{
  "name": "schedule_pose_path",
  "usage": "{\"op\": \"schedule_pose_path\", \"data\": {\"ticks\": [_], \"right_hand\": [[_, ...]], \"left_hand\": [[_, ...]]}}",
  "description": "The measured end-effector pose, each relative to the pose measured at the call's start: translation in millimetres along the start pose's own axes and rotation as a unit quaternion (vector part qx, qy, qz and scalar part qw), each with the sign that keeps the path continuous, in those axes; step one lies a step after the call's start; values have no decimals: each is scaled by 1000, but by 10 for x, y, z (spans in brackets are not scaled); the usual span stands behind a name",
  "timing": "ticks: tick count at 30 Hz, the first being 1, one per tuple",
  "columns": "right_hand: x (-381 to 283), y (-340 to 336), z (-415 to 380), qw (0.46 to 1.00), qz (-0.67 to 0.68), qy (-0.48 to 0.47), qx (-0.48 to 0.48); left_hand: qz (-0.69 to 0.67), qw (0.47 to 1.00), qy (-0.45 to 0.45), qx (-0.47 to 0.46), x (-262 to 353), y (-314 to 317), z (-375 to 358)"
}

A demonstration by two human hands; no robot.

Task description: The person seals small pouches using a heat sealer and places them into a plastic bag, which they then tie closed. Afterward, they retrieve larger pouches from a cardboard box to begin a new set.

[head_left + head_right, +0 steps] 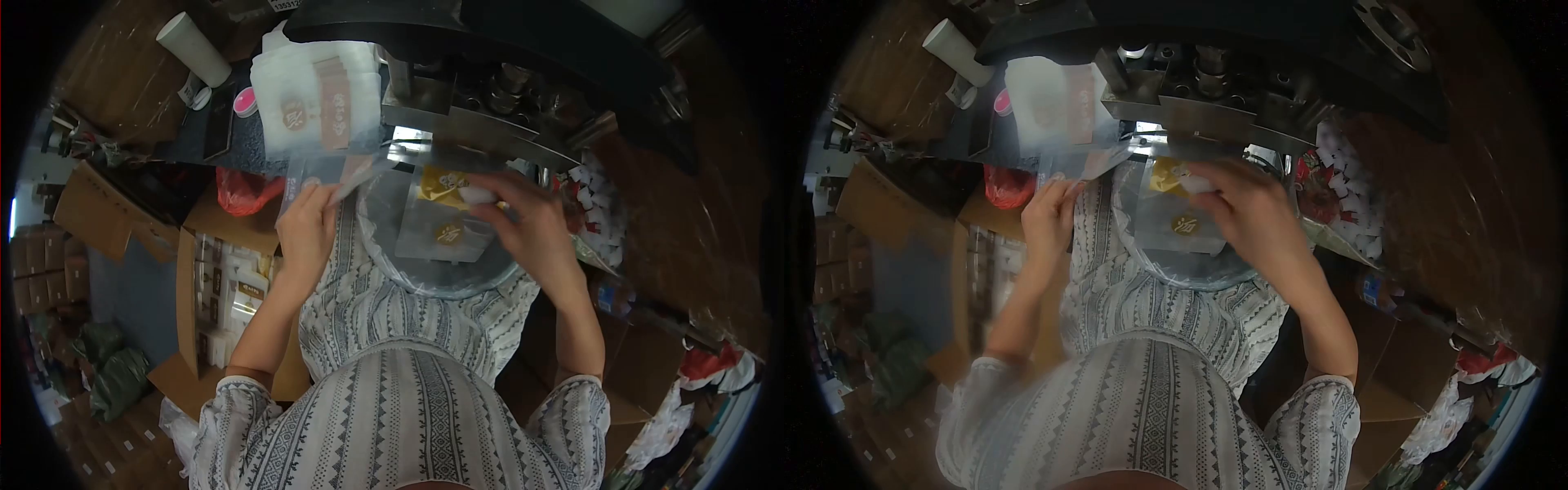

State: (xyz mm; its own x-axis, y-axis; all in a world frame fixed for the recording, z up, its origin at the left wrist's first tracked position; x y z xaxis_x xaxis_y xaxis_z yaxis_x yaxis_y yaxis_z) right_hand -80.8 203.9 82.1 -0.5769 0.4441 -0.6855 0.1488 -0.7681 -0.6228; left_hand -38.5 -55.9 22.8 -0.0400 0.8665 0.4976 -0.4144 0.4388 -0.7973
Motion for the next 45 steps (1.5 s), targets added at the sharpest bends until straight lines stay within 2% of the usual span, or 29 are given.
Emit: {"op": "schedule_pose_path", "data": {"ticks": [1,2,4,5,6,7,8,9,10,11,12,13,14,16,18,19,20,22,23,24,25,26,27,31,35,37,38,40,45], "right_hand": [[-96,119,55,999,5,-49,-23],[-102,176,85,998,7,-50,-23],[-216,249,135,978,-93,-179,-47],[-228,244,130,978,-93,-179,-47],[-223,262,109,985,-28,-152,-73],[-211,284,89,987,37,-123,-99],[-169,278,83,987,37,-123,-100],[-35,273,73,990,57,-68,-107],[73,255,44,991,76,-13,-112],[85,208,26,991,75,-12,-112],[130,102,11,997,39,28,-64],[174,-10,-20,998,3,68,-15],[180,-77,-70,998,2,68,-16],[252,-232,-211,985,-130,95,-59],[397,-380,-280,973,-181,141,-36],[505,-480,-326,956,-228,183,-12],[748,-481,-398,956,-228,185,-12],[1224,-467,-522,886,-438,152,2],[1241,-474,-495,886,-439,147,7],[1231,-479,-489,898,-421,129,29],[1213,-465,-530,908,-399,116,47],[1227,-460,-564,909,-397,119,45],[1273,-464,-572,920,-369,131,32],[1153,-471,-570,924,-336,181,4],[928,-585,-538,916,-314,249,-15],[797,-663,-571,949,-189,252,22],[816,-659,-621,948,-191,255,22],[838,-617,-654,967,36,212,136],[454,-319,-436,975,106,172,91]], "left_hand": [[2,1000,-1,1,86,-68,-28],[-30,999,-5,-9,184,-142,-43],[-65,998,-10,-18,302,-206,-68],[-82,994,36,-57,385,-187,-91],[-99,987,83,-98,463,-150,-117],[-100,987,83,-99,483,-102,-132],[-124,976,78,-161,494,25,-173],[-147,961,72,-221,518,150,-211],[-148,961,72,-221,563,235,-212],[-215,927,-24,-305,559,417,-191],[-278,873,-121,-382,567,588,-180],[-280,873,-121,-381,617,676,-92],[-293,856,-158,-396,632,792,8],[-307,836,-195,-411,688,965,138],[-473,686,-362,-418,683,1112,145],[-473,686,-362,-418,682,1117,139],[-468,701,-335,-421,689,1107,122],[-462,716,-309,-422,629,1061,128],[-380,844,-234,-298,470,883,323],[-280,934,-153,-161,343,683,461],[-277,934,-156,-163,177,660,481],[-34,998,-42,-29,72,555,509],[210,968,77,110,73,524,467],[153,981,111,48,-90,540,162],[71,996,45,-11,-229,308,238],[57,997,26,-46,-237,234,202],[37,998,4,-50,-262,195,180],[16,998,-17,-53,-215,138,121],[-37,999,4,-34,155,73,-75]]}}
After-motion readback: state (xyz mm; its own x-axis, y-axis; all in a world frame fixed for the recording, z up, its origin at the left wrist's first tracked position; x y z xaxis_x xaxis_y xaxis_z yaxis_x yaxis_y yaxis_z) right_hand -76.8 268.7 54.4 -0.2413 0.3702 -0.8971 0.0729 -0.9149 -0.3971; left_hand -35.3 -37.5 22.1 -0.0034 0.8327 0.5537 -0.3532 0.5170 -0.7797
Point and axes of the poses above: each hand's wrist, its own z-axis towards the middle knuckle, its own y-axis out of the palm, x = y × z, the point moved 5 cm from there along z, towards the middle knuckle, and after that the axes turned 13 degrees about -y, right-handed, at the moved point
